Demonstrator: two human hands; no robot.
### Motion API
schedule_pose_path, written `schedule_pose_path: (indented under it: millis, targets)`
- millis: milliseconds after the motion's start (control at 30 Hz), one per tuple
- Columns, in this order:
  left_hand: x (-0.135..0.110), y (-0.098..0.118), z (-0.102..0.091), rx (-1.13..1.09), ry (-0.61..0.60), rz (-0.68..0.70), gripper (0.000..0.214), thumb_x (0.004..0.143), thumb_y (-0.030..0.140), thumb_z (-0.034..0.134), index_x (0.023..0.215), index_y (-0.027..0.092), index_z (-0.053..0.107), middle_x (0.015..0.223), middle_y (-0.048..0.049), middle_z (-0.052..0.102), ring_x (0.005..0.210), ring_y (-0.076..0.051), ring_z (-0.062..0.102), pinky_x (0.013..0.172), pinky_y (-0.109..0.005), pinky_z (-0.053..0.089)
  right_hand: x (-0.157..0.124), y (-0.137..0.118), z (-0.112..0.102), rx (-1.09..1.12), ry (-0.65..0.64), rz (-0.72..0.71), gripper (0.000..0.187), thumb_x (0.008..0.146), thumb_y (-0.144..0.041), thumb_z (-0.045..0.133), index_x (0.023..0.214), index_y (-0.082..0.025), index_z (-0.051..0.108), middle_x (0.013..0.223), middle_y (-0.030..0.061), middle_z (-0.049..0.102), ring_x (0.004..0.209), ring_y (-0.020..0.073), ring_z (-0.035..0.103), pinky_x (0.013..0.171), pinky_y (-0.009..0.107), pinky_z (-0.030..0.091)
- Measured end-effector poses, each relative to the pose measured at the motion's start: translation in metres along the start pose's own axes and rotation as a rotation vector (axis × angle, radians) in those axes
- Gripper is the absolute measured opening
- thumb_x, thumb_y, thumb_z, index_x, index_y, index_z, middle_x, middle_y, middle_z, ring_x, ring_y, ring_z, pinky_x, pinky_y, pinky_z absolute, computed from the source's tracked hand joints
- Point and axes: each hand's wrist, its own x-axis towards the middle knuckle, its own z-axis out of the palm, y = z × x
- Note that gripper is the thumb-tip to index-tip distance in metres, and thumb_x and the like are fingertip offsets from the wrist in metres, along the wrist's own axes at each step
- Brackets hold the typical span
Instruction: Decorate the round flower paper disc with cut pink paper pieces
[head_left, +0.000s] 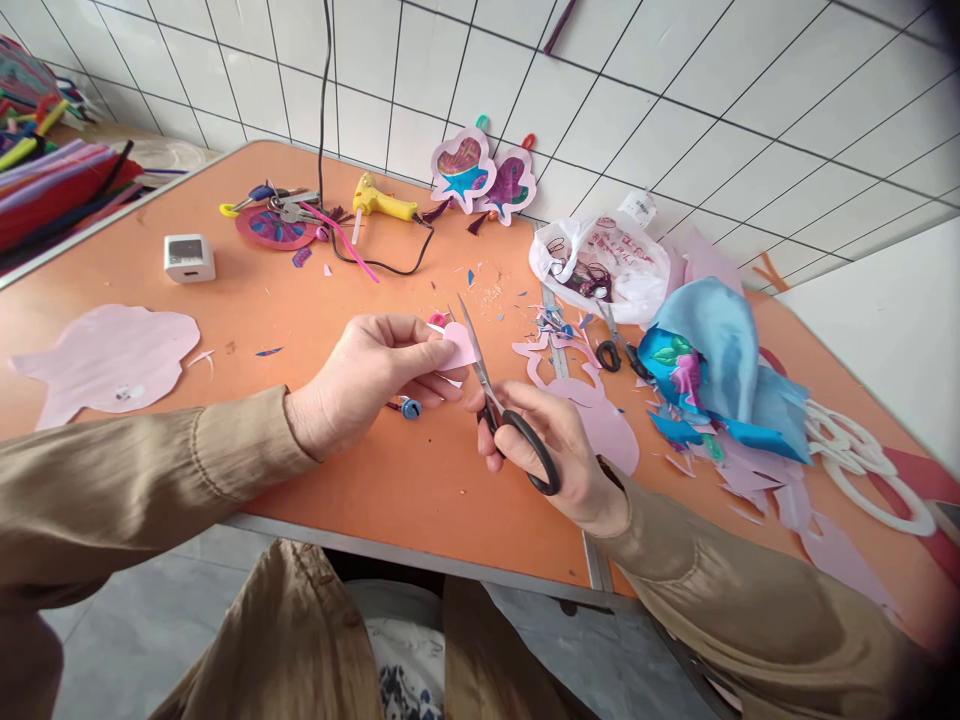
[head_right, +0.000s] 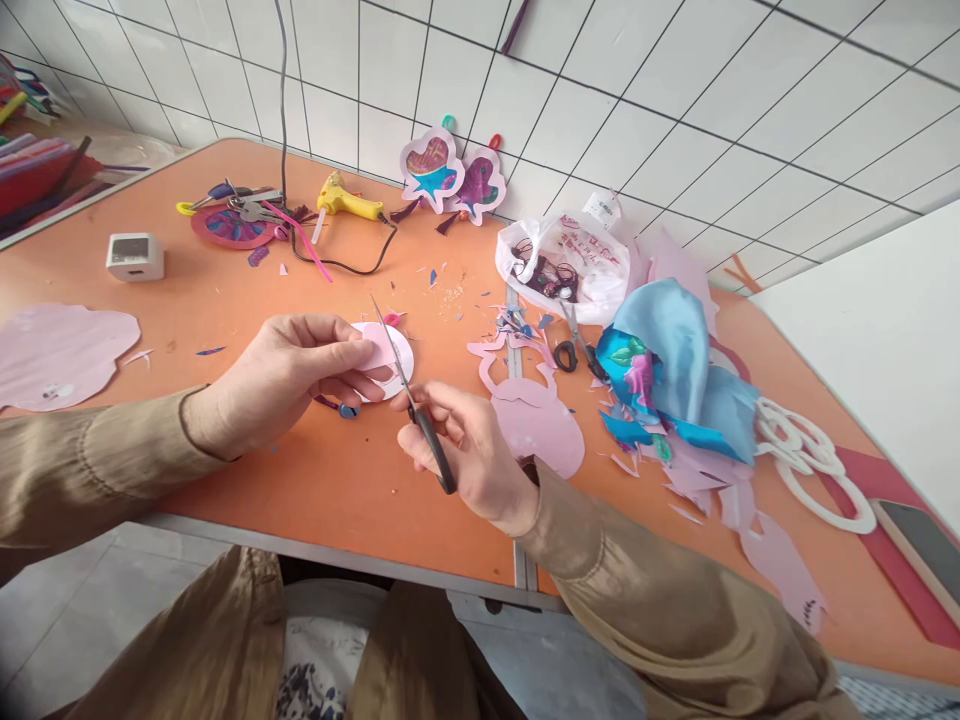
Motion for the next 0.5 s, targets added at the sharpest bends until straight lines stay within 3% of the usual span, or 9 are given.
schedule_pose_path:
  millis: [500]
  targets:
    - [0.0024,-0.0013,-0.0012,-0.035,-0.001,-0.021,0.02,0.075,0.027,0.081,0.067,0.014,0.069,0.067,-0.0065,0.076,0.059,-0.016,0.072,0.054,-0.022,0.054,-0.0015,0.0079,0.0042,-0.004,0.075,-0.002,0.022,0.082,-0.036,0.068,0.094,-0.018,0.064,0.063,-0.0031,0.057,0.048,0.0095,0.053,0.047,0.023,0.05]
